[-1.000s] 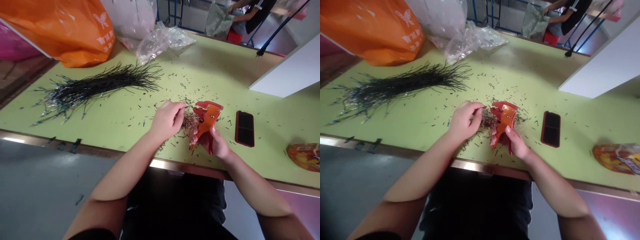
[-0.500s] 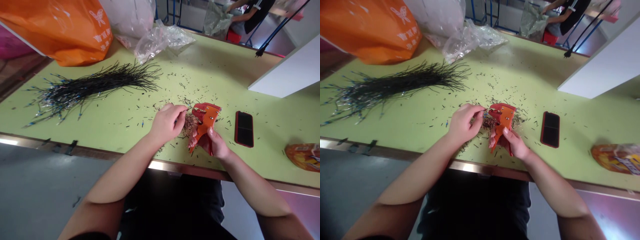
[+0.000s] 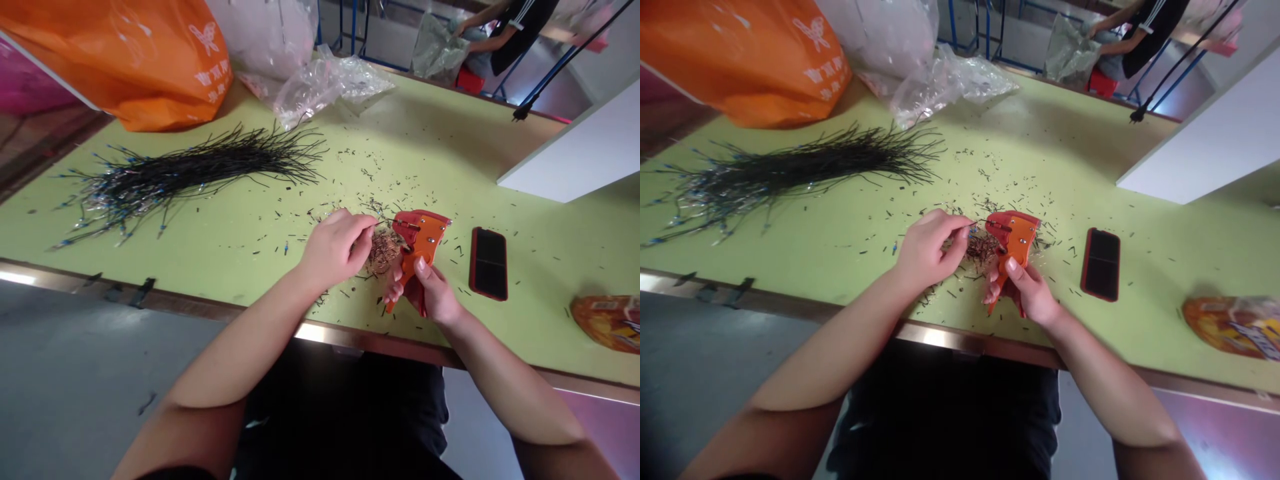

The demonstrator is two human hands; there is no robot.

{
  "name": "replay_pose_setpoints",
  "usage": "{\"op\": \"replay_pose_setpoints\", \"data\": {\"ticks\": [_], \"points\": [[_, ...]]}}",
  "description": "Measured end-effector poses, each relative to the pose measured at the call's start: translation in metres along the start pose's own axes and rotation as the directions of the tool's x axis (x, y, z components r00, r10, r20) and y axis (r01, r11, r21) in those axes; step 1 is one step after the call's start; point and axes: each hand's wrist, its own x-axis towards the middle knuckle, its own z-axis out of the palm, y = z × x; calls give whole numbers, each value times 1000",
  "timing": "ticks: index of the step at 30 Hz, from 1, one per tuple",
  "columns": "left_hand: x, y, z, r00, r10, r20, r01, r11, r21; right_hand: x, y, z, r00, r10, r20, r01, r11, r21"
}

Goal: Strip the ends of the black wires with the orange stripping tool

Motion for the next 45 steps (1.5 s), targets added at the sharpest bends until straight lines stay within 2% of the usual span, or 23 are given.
{"op": "replay_pose_setpoints", "data": {"ticks": [6,14,18,22,29,32,38,42,45], "points": [[0,-2,-3,1000,2,6,-2,1000,6,0,-2,-3,999,-24,-23,25,999,42],[-1,1,-2,992,-124,-1,124,991,-53,0,-2,-5,992,41,116,-54,993,109],[-1,3,1,992,-118,40,122,986,-117,2,-1,-4,990,57,131,-74,989,128],[-1,4,4,994,-94,46,98,991,-90,2,-1,-2,992,51,118,-63,993,104],[0,3,2,997,-38,62,42,997,-64,2,4,-5,997,70,25,-71,997,38],[1,2,0,999,-19,51,22,998,-59,-1,5,-4,999,35,5,-35,999,-19],[3,3,-2,999,-49,21,49,999,-7,-8,9,2,991,-112,-72,94,971,-220],[5,9,-2,999,-47,-20,47,998,-38,-9,14,2,980,-182,-77,162,963,-217],[6,12,-3,998,-57,-28,56,997,-51,-8,16,4,981,-189,-53,178,971,-159]]}}
